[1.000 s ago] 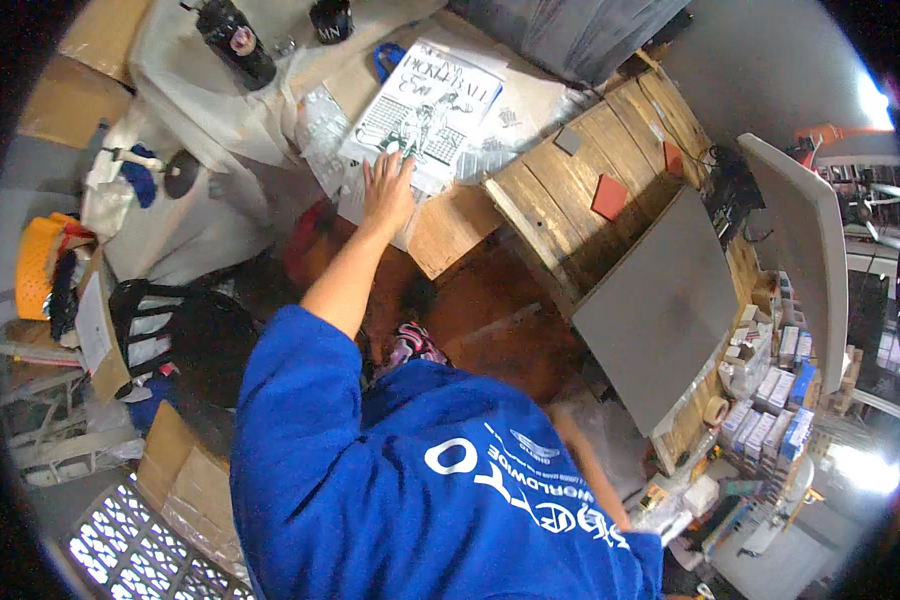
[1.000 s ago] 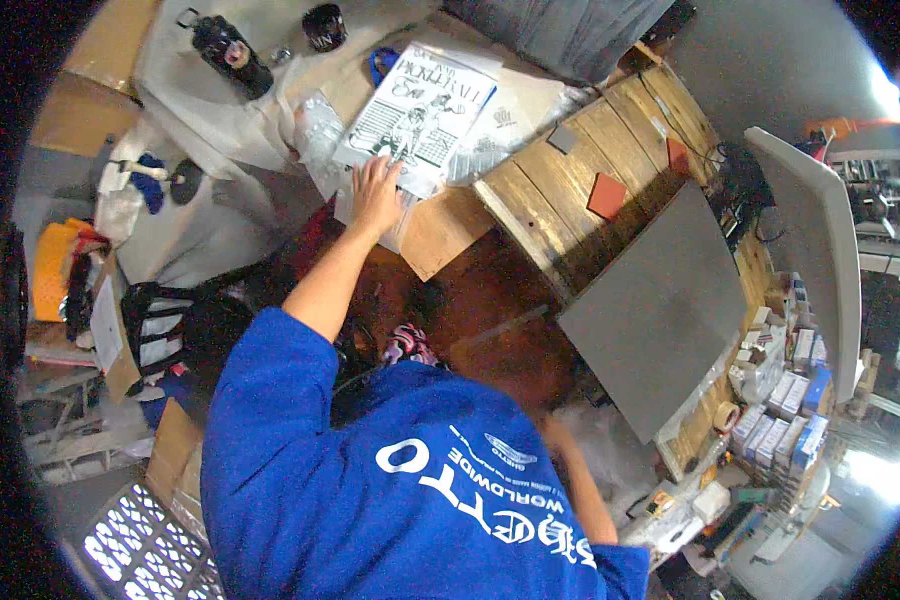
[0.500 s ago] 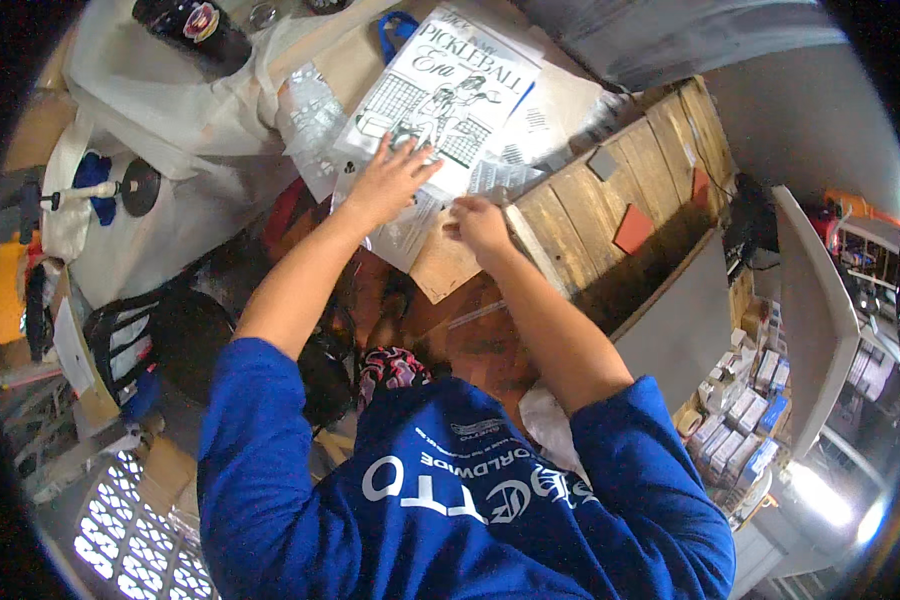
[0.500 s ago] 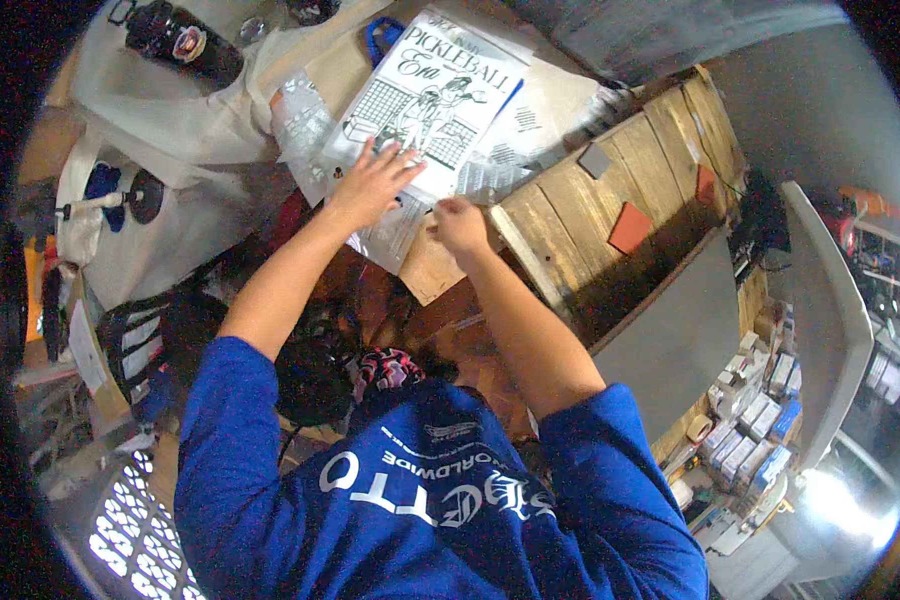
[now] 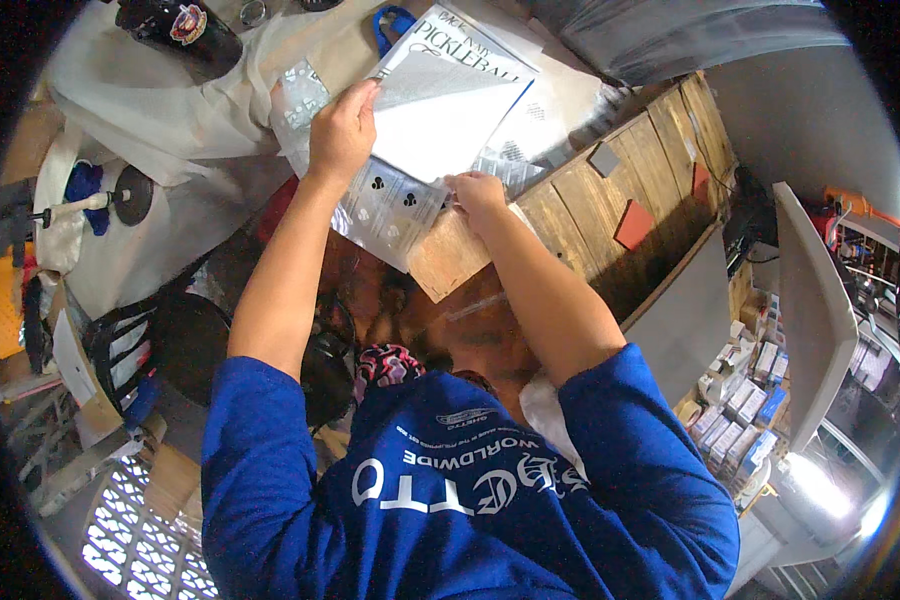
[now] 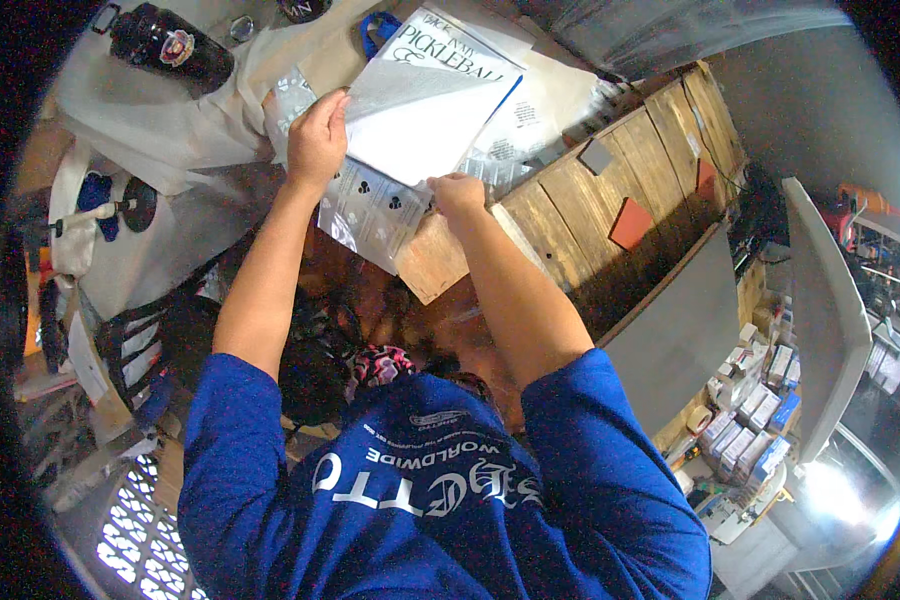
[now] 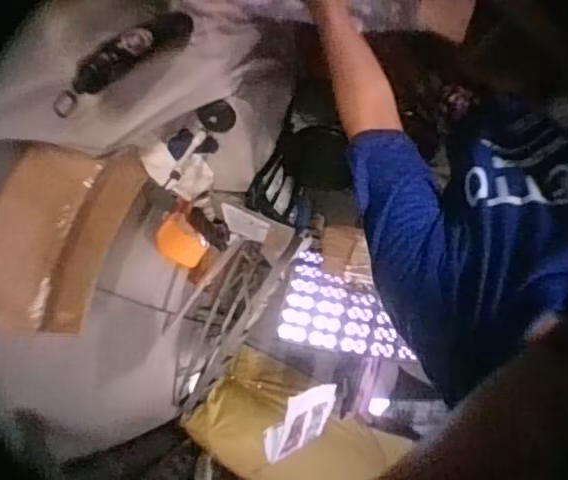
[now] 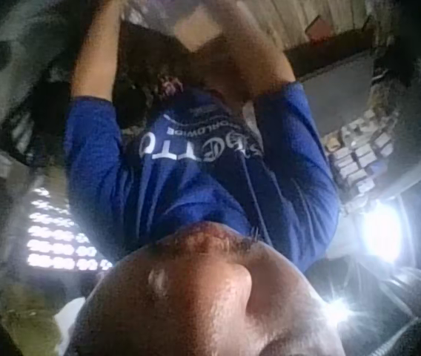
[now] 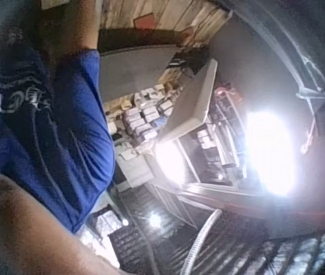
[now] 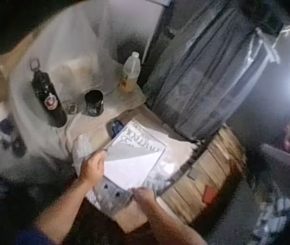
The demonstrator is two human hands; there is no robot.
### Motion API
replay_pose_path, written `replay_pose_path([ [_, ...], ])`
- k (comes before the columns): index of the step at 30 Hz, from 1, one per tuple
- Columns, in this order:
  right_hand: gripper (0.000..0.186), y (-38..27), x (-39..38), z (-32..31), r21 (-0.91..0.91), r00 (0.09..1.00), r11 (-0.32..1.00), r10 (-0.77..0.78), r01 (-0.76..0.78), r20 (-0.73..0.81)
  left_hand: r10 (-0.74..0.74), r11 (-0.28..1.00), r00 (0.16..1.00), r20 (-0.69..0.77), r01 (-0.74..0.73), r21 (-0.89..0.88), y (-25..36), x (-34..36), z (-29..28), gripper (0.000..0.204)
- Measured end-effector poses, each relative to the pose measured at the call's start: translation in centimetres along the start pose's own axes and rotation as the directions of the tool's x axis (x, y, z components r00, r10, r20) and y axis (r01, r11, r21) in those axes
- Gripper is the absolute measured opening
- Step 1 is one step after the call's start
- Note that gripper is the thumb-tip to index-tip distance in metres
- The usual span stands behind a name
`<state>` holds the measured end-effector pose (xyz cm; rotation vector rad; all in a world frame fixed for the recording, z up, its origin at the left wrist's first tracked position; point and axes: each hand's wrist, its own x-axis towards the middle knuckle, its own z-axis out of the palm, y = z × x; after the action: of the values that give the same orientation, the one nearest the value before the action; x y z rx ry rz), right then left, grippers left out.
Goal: The person places a white t-shirt on a heat press, aligns it, and closes the press to apply a 'Pickleball' graphic. After pressing, the person removes the t-shirt, places it aside, and retrieves a new t-shirt from a nearby box to repeat the process.
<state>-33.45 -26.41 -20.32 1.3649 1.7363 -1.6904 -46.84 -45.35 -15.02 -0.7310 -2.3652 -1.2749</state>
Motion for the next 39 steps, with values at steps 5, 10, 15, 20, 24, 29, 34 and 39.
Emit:
replay_pose_path([
  [5,0.024,-7.8,-5.1,-3.2,0.692,0.966,0.711,-0.244,0.122,0.081,0.130,0.991,0.991,-0.010,-0.130,-0.011,0.3,2.2,-1.9,0.022],
  [10,0.011,-12.3,-17.6,-14.7,0.430,0.821,0.740,-0.570,0.517,-0.006,0.220,0.975,0.970,0.105,-0.215,-0.057,-0.2,1.4,-2.1,0.031],
  [15,0.021,-7.6,-30.7,-20.6,0.260,0.672,0.650,-0.740,0.714,0.002,0.340,0.924,0.821,0.458,-0.383,0.001,1.5,-3.6,0.3,0.036],
  [20,0.021,2.6,-40.3,-20.3,0.319,0.684,0.644,-0.729,0.696,-0.021,0.021,0.142,0.345,0.938,0.928,-0.344,13.3,-10.9,2.3,0.078],
  [24,0.007,11.9,-44.2,-20.8,0.406,0.729,0.723,-0.662,0.559,0.175,0.323,-0.116,0.178,0.929,0.982,-0.148,23.6,-14.7,-1.3,0.062],
  [29,0.021,19.1,-49.1,-23.9,-0.161,0.849,0.846,-0.463,0.509,0.253,0.176,-0.088,0.423,0.889,0.906,-0.414,29.2,-11.7,-6.8,0.045],
  [34,0.067,24.5,-53.0,-26.4,0.162,0.492,0.504,-0.635,0.848,-0.596,0.542,0.309,0.472,0.696,0.658,-0.687,39.7,-14.5,-8.8,0.009],
  [39,0.057,31.1,-57.0,-29.2,-0.754,0.385,0.506,-0.851,0.418,-0.357,0.670,0.562,0.141,0.729,0.546,-0.621,48.9,-20.8,-8.1,0.021],
])
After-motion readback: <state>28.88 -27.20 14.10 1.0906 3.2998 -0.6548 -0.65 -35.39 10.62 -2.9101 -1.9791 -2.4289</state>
